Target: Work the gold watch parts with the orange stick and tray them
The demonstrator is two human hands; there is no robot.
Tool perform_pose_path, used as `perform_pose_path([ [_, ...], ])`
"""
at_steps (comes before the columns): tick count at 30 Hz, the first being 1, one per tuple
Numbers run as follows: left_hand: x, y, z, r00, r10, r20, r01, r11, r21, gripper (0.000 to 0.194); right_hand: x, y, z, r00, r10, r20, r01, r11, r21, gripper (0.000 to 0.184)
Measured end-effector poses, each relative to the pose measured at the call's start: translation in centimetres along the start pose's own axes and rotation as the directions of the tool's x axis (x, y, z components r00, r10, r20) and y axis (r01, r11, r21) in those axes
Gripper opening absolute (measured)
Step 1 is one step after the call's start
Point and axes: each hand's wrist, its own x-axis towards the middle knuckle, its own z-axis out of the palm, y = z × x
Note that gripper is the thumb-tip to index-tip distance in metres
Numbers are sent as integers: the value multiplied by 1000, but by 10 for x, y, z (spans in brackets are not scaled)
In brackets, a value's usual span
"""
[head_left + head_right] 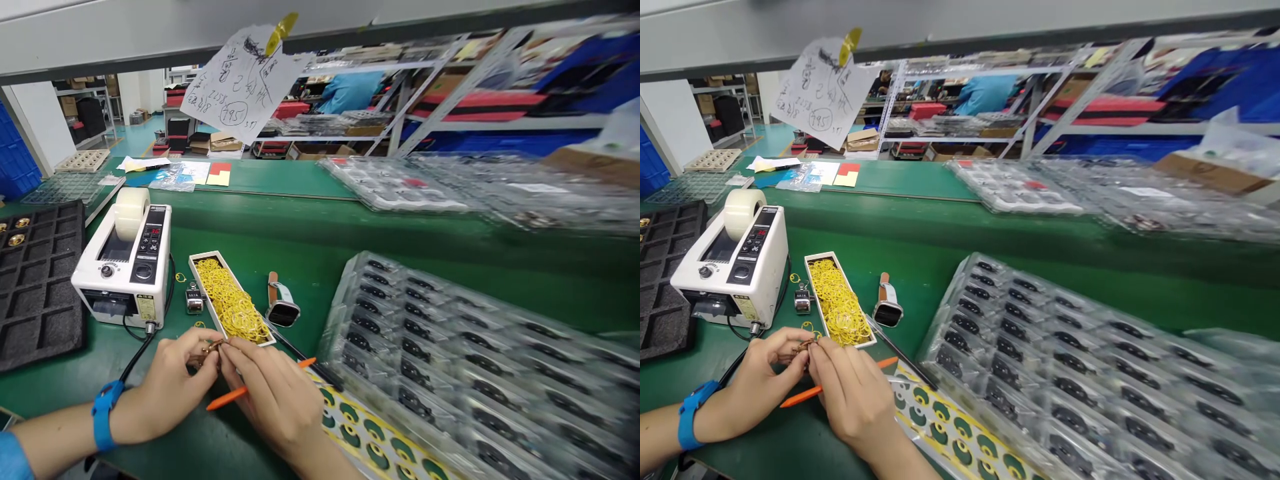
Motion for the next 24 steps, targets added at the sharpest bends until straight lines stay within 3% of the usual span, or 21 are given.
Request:
perform_pose_path([
  [4,9,-1,-4,981,-191,47,196,943,-269,17,3,8,-9,969,242,54,-248,925,288,6],
  [6,13,1,-6,961,-253,115,278,871,-404,21,6,14,-14,902,414,122,-427,813,397,4],
  [8,17,4,-8,941,-287,179,338,812,-475,25,9,21,-18,823,502,265,-566,696,442,15],
  [10,18,7,-10,928,-307,211,372,778,-506,25,11,24,-18,771,460,441,-634,620,463,20],
  [12,18,9,-12,925,-306,225,379,767,-518,25,11,24,-17,760,352,546,-631,601,490,20],
  [17,17,9,-13,922,-282,263,377,808,-454,24,8,19,-15,793,253,554,-573,617,539,18],
  [24,19,7,-11,942,-280,185,331,871,-363,21,4,11,-11,768,262,584,-602,608,518,25],
])
